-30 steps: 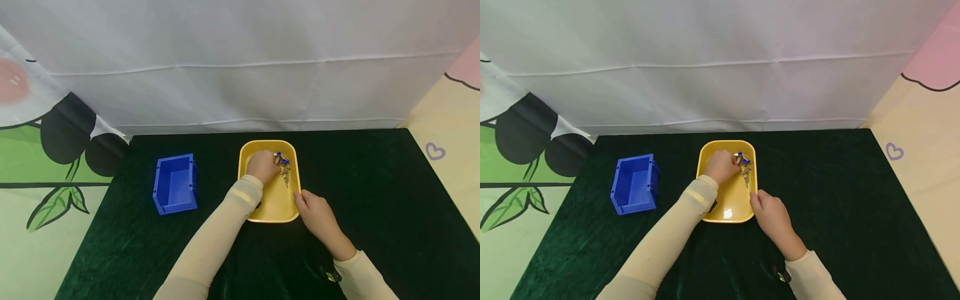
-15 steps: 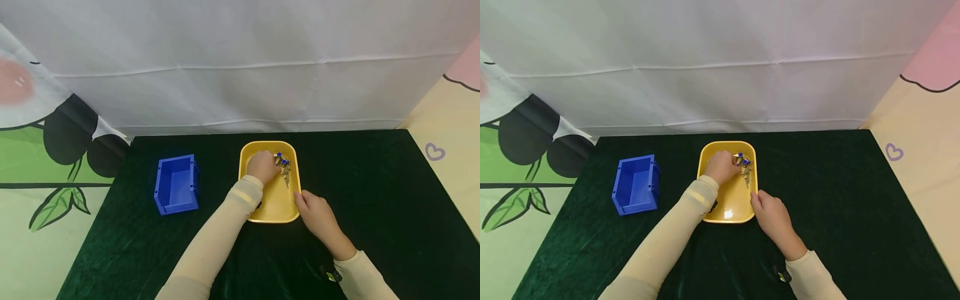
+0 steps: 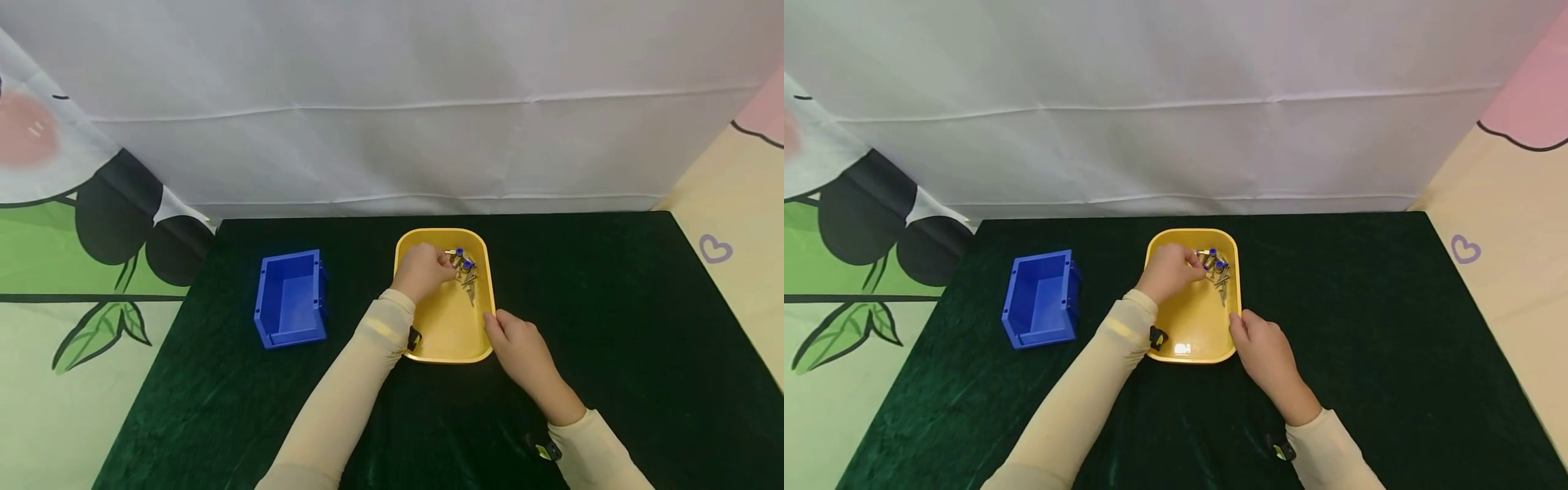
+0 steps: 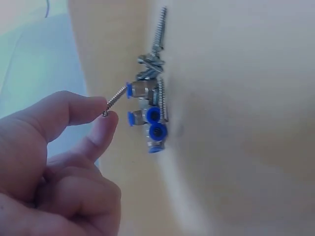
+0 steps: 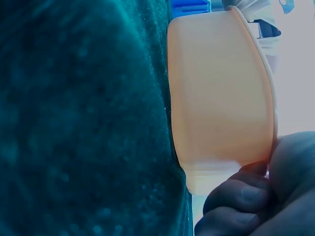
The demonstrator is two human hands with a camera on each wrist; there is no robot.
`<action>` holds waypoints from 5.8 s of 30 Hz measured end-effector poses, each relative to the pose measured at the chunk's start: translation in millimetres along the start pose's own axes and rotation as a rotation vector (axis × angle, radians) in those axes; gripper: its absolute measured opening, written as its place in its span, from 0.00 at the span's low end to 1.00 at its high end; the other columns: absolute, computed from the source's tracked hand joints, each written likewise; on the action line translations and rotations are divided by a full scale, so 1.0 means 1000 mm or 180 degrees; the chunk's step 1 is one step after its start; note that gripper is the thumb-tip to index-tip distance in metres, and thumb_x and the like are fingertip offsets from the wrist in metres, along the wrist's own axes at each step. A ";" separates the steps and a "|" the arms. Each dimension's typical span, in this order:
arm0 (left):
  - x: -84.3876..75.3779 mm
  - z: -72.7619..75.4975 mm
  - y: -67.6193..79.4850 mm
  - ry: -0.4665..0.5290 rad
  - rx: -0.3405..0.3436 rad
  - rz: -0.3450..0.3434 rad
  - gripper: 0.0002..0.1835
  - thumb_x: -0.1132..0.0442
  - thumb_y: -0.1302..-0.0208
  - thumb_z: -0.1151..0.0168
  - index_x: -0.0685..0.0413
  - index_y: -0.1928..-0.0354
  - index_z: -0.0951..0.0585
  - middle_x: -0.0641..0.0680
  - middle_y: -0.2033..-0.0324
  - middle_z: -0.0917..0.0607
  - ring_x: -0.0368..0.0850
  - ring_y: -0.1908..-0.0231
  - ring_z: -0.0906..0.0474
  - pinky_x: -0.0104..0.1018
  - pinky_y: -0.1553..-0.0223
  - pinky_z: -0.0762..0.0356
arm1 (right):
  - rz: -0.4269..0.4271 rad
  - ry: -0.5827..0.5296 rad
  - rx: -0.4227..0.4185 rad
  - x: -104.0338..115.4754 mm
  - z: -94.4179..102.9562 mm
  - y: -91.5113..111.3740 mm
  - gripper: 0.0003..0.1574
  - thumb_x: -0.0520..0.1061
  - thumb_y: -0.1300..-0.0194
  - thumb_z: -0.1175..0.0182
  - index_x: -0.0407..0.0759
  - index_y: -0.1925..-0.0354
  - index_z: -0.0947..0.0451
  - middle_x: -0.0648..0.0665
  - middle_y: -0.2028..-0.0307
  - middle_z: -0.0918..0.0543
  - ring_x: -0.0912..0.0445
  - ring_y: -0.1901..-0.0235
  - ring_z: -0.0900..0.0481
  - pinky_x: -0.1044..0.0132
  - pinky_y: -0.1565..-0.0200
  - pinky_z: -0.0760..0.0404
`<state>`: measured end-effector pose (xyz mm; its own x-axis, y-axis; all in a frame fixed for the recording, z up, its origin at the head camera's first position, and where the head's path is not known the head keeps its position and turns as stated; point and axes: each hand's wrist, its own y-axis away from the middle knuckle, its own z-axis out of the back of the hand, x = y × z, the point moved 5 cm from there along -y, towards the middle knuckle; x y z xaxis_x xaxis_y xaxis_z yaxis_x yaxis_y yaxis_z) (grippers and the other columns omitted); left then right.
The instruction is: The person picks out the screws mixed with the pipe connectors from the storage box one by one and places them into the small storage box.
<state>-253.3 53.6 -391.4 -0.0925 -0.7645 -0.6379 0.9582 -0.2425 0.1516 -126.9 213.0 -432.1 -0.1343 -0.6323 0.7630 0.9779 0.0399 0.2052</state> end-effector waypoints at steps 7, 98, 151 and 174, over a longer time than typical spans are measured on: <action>-0.006 0.010 0.011 0.0296 0.0071 -0.0121 0.08 0.57 0.37 0.31 0.47 0.74 0.15 0.47 0.74 0.18 0.43 0.75 0.26 0.31 0.75 0.29 | -0.0016 -0.0029 0.0016 0.000 0.000 0.000 0.21 0.55 0.21 0.55 0.43 0.56 0.23 0.45 0.77 0.25 0.51 0.81 0.27 0.64 0.77 0.28; 0.159 0.170 0.130 0.1156 -0.1363 0.1080 0.25 0.35 0.38 0.37 0.45 0.52 0.14 0.50 0.48 0.21 0.50 0.46 0.33 0.56 0.44 0.40 | -0.0078 -0.0090 0.0008 -0.001 0.001 0.001 0.23 0.57 0.22 0.55 0.42 0.54 0.22 0.40 0.74 0.23 0.50 0.80 0.26 0.64 0.77 0.28; 0.171 0.154 0.124 0.0332 -0.1068 0.1123 0.20 0.44 0.29 0.43 0.51 0.51 0.15 0.62 0.65 0.20 0.51 0.65 0.27 0.42 0.54 0.28 | 0.0019 -0.0142 0.0050 -0.001 0.003 -0.001 0.25 0.60 0.22 0.57 0.45 0.56 0.23 0.42 0.75 0.24 0.49 0.81 0.26 0.65 0.77 0.28; 0.132 0.138 0.116 0.1423 -0.1059 0.0587 0.23 0.36 0.40 0.35 0.44 0.55 0.14 0.47 0.82 0.31 0.45 0.81 0.35 0.34 0.80 0.39 | -0.0071 -0.0176 0.0056 -0.002 0.003 -0.002 0.24 0.58 0.21 0.56 0.43 0.52 0.23 0.41 0.73 0.23 0.49 0.80 0.26 0.63 0.76 0.27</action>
<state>-191.1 -157.9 -353.8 0.1376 -0.4325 -0.8911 0.9878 0.1263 0.0912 -129.0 216.8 -432.2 -0.1653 -0.5894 0.7908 0.9717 0.0401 0.2329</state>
